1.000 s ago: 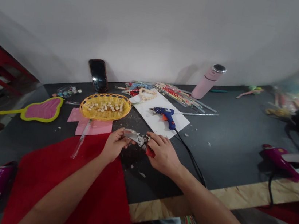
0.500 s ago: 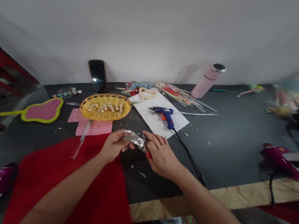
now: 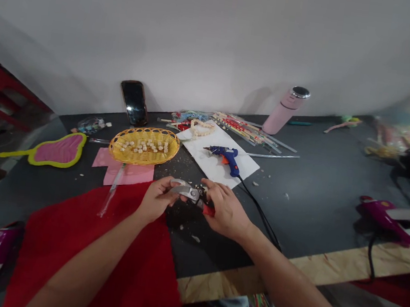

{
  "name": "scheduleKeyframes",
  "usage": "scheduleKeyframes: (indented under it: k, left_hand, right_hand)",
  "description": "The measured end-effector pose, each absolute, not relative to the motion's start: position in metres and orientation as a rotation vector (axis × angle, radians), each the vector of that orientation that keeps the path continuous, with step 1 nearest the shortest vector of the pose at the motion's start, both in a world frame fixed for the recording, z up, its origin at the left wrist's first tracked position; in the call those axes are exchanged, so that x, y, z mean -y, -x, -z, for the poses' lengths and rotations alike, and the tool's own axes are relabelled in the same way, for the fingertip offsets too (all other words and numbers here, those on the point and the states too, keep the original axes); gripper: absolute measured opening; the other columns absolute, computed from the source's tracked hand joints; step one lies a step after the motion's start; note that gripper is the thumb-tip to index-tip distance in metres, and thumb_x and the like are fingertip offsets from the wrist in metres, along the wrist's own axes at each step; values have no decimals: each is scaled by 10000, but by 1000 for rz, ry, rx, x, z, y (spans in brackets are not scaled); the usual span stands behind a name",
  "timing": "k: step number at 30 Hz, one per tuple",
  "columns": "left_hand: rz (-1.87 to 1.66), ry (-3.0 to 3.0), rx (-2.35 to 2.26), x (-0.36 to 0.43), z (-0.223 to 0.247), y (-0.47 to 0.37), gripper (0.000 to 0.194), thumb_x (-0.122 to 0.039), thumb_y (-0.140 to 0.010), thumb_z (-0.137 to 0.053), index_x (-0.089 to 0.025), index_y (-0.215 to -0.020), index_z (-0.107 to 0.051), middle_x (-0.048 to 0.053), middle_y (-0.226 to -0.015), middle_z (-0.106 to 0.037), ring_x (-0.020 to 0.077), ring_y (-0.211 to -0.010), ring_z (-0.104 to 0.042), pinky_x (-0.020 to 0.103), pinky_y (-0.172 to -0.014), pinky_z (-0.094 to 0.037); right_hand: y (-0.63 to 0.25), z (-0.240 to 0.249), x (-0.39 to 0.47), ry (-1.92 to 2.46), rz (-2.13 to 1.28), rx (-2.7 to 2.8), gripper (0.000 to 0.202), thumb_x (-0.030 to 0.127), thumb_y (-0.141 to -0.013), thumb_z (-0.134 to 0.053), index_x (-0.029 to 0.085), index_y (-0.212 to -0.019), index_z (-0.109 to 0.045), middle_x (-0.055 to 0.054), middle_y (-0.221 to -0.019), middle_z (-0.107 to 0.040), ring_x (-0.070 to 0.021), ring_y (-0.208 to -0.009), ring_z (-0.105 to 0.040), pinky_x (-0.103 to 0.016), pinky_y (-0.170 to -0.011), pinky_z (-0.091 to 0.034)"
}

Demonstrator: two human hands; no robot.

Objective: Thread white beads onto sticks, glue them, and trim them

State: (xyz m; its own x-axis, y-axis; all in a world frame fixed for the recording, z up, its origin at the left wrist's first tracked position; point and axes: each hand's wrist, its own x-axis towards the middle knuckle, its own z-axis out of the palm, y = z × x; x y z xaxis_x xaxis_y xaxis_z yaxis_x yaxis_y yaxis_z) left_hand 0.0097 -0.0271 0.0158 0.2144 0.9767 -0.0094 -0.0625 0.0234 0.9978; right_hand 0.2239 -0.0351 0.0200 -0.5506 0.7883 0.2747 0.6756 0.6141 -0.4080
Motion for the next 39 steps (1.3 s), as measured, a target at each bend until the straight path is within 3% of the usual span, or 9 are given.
scheduleKeyframes:
  k: [3,5,15,24,30,36,39]
  left_hand:
    - [-1060,-1243,-1003,27,-15,-9,103,-242,-760,-615,-142,-735,-600,18,-640,-640,76,-466,-414,202,-445,-297]
    - [-1044,-1252,-989,26,-15,-10,118,-251,-763,-617,-138,-734,-598,17,-634,-634,74,-464,-413,202,-447,-294]
    - [-1050,-1193,-1010,29,-9,-14,163,-287,-771,-607,-128,-787,-639,17,-626,-623,66,-452,-361,207,-443,-243]
    - [-1057,-973,-888,28,-20,-13,181,-282,-709,-681,-130,-708,-583,15,-545,-617,42,-388,-318,191,-403,-185]
    - [-915,-808,-610,28,-31,-7,312,-308,-606,-764,-141,-670,-508,26,-509,-622,8,-319,-234,171,-351,-95]
    - [-775,-763,-532,29,-27,-1,264,-296,-669,-727,-128,-668,-524,53,-532,-638,-7,-313,-186,165,-336,-90]
    - [-760,-750,-526,28,-26,-1,265,-291,-669,-727,-129,-674,-518,61,-542,-644,-8,-313,-184,164,-335,-91]
  right_hand:
    - [-221,-20,36,1210,-371,2409,608,147,-689,-538,106,-1275,-378,-170,-1264,-495,-281,-1111,-468,-442,-927,-389]
    - [-219,-21,36,1250,-385,2448,683,147,-687,-528,123,-1342,-334,-156,-1246,-502,-289,-1095,-465,-452,-921,-386]
    - [-220,-24,39,1320,-434,2494,584,112,-685,-488,135,-1267,-441,-131,-1169,-536,-257,-1051,-492,-404,-900,-407]
    - [-219,-24,35,1246,-398,2470,667,107,-683,-501,128,-1332,-350,-135,-1247,-512,-276,-1098,-472,-428,-917,-396]
    - [-221,-22,37,1032,-402,2347,496,109,-669,-536,148,-1152,-428,-137,-1177,-554,-261,-1061,-506,-417,-891,-412]
    - [-221,-26,37,1067,-388,2450,714,100,-659,-513,113,-1345,-316,-156,-1248,-507,-280,-1097,-466,-447,-917,-393]
    - [-220,-30,38,1113,-381,2484,690,98,-656,-500,125,-1333,-368,-142,-1207,-528,-273,-1062,-478,-440,-904,-400]
